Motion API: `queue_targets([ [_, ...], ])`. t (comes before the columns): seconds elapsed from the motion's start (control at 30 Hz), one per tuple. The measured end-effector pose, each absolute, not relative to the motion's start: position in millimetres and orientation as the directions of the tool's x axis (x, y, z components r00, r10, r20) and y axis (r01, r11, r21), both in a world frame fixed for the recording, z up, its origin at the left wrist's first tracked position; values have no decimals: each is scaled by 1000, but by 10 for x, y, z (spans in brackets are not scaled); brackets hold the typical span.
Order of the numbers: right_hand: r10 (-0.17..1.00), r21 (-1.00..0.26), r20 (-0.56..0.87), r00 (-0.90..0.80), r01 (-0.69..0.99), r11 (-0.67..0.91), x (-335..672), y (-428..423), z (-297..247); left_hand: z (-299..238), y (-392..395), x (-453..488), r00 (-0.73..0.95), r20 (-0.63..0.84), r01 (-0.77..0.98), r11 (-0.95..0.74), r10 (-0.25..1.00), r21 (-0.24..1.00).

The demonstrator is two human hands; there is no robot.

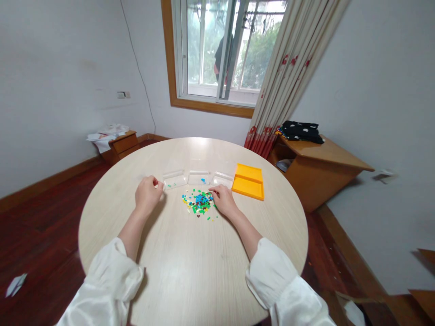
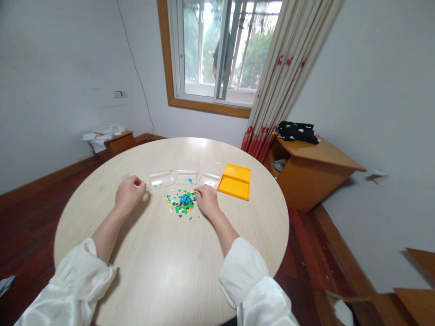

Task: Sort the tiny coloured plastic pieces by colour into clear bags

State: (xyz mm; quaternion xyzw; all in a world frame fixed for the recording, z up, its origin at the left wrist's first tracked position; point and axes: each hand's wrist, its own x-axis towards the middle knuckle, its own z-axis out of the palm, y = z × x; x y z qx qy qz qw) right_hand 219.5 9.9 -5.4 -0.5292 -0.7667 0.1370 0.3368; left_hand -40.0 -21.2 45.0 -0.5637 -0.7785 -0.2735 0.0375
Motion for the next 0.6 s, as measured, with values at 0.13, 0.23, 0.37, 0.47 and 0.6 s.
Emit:
queue_targets([
  [0.13,901,-536,367,-232,739,408,2185,97,-74,423,-200,-444,-352,361,904,213,864,371],
  [0.23,899,-515,360,-248,751,413,2176,75,-60,413,-190,-462,-343,350,904,205,872,374],
  [0.37,900,-488,341,-272,767,416,2162,36,-29,410,-183,-492,-346,332,899,208,878,385],
  [0.47,902,-474,333,-276,777,413,2150,17,-6,405,-184,-516,-361,291,894,240,886,378],
  [0.6,906,-480,323,-273,778,406,2131,2,30,394,-179,-550,-376,238,893,282,895,352],
])
